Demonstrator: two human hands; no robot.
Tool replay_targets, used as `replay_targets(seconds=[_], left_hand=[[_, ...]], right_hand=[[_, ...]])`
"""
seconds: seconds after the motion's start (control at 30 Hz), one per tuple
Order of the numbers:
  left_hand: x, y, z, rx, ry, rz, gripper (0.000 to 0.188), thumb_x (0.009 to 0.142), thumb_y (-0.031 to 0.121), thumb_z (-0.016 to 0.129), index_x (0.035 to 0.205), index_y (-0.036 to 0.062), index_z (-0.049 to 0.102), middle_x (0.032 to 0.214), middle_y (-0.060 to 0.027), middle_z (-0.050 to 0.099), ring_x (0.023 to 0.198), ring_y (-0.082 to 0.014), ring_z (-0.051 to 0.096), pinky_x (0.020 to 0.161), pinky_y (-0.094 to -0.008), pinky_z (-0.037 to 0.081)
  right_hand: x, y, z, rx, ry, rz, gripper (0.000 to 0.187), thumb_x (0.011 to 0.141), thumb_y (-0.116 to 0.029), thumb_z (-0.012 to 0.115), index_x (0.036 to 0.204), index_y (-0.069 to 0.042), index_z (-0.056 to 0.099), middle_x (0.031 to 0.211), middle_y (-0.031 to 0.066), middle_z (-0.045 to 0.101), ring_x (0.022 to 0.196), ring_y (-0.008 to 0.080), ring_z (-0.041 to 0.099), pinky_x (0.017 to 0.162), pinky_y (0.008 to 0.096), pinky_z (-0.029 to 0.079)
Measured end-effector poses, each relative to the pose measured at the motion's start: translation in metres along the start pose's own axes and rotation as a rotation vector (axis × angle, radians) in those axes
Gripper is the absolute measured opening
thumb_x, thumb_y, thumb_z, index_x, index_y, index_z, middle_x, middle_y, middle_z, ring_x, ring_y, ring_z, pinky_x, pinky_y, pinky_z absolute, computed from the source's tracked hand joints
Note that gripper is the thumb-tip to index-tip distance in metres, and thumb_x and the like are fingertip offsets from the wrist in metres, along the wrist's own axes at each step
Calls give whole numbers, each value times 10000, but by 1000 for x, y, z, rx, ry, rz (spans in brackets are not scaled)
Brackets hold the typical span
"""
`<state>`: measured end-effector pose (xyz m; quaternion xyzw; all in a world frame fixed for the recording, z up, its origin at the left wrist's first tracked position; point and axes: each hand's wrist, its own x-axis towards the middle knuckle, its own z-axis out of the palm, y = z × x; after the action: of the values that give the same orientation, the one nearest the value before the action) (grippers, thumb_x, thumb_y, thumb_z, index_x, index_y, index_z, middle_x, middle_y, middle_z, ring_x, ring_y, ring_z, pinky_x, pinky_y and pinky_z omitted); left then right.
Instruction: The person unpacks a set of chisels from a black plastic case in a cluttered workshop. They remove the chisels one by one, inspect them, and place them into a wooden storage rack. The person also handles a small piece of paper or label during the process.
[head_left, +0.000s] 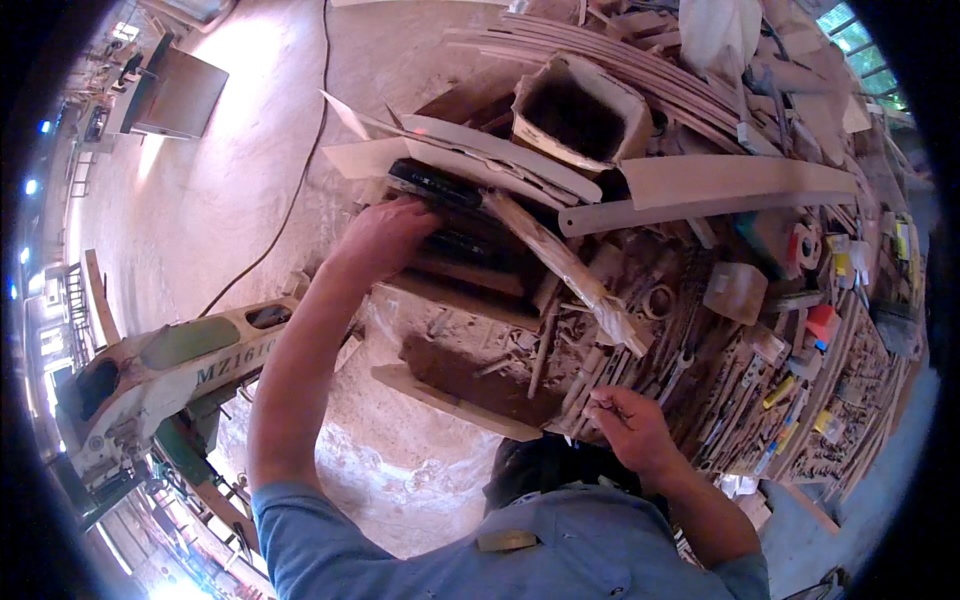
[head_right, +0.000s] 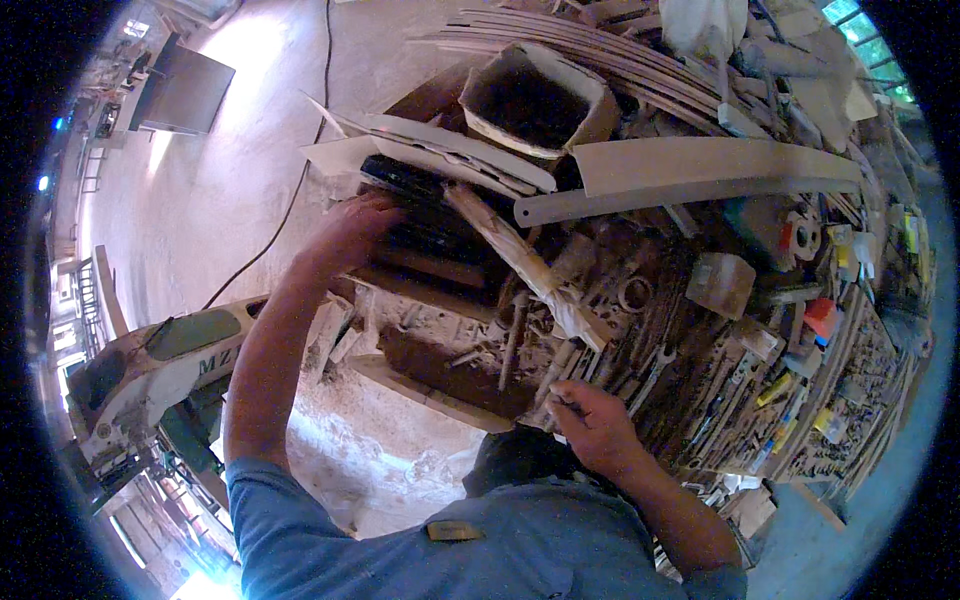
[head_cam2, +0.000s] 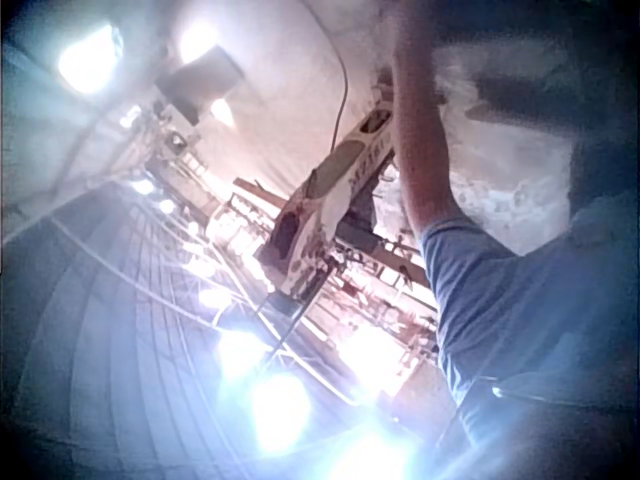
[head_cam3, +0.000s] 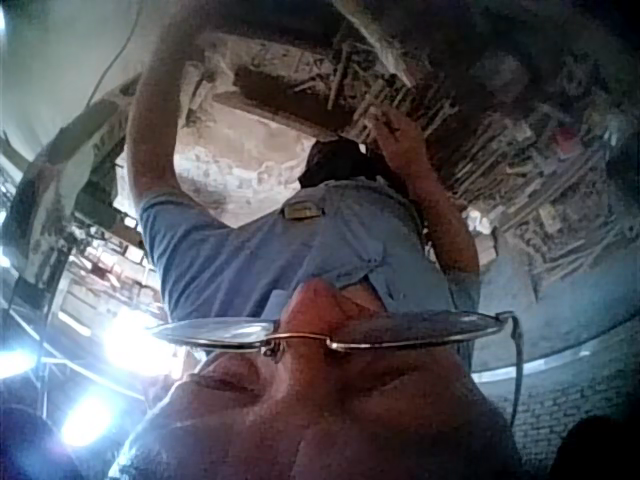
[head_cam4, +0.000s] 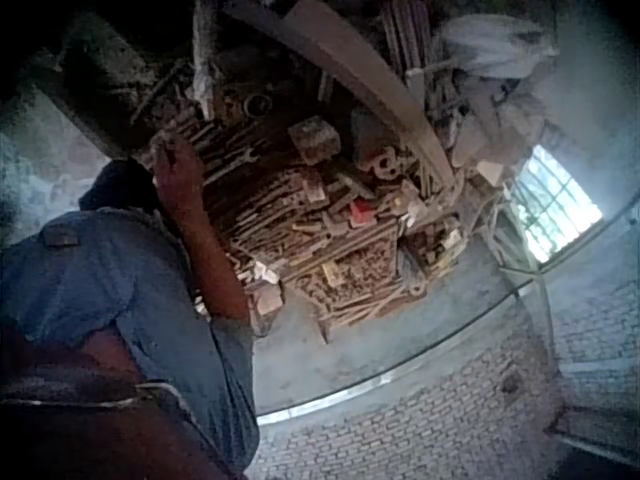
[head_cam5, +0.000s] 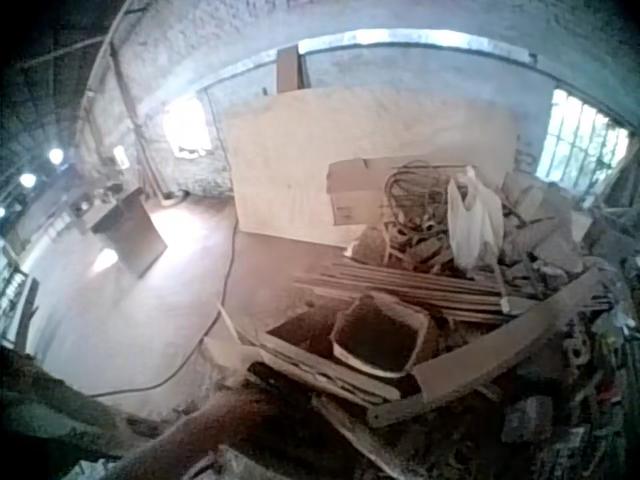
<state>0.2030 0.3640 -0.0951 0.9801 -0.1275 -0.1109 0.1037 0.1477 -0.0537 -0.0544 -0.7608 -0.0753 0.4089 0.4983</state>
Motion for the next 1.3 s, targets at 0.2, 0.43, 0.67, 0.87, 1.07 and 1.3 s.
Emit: replay_targets(seconds=[0.2, 0.43, 0.67, 0.87, 1.07, 1.3], left_hand=[[3, -3, 14, 29, 74, 48, 161, 783, 118, 582, 932, 75, 623, 946, -127, 601, 987, -326, 585, 813, -438, 503], [-16, -46, -2, -144, -28, -435, 229, 796, 174, 649, 951, 7, 639, 961, -199, 635, 923, -388, 603, 783, -454, 488], [-39, -66, 15, -455, -173, -616, 373, 841, 270, 635, 1123, 25, 632, 1014, -194, 672, 982, -318, 635, 865, -412, 484], [-34, -91, 32, -751, -235, -746, 440, 818, 319, 674, 1134, 14, 635, 980, -153, 691, 903, -252, 644, 841, -370, 491], [-32, -80, 29, -938, -162, -800, 521, 771, 216, 719, 1198, -44, 573, 1080, -150, 652, 989, -228, 597, 879, -339, 464], [-57, -94, 62, -1440, 98, -728, 503, 772, 96, 702, 1218, -75, 543, 1112, -144, 627, 1019, -211, 577, 901, -304, 453]], right_hand=[[2, 2, 3, -32, -4, -7, 241, 890, -129, 648, 1073, 26, 623, 908, 131, 667, 849, 154, 625, 735, 289, 510], [-1, -3, 0, 49, 22, 114, 231, 896, -135, 641, 1071, 15, 627, 916, 135, 671, 821, 161, 637, 714, 302, 514], [0, 17, -4, 52, -8, 218, 242, 890, -150, 634, 1064, 18, 625, 921, 142, 675, 802, 163, 639, 697, 305, 511], [1, 29, -4, -30, -25, 95, 190, 920, -81, 570, 1076, 22, 606, 896, 48, 641, 813, 106, 590, 738, 248, 479], [0, 29, -3, -31, 1, 101, 185, 914, -67, 573, 1067, 30, 605, 896, 57, 644, 831, 113, 598, 749, 253, 483], [0, 27, -4, 8, 3, 239, 280, 888, -190, 641, 1076, 16, 626, 985, 150, 671, 919, 217, 633, 833, 324, 487]])
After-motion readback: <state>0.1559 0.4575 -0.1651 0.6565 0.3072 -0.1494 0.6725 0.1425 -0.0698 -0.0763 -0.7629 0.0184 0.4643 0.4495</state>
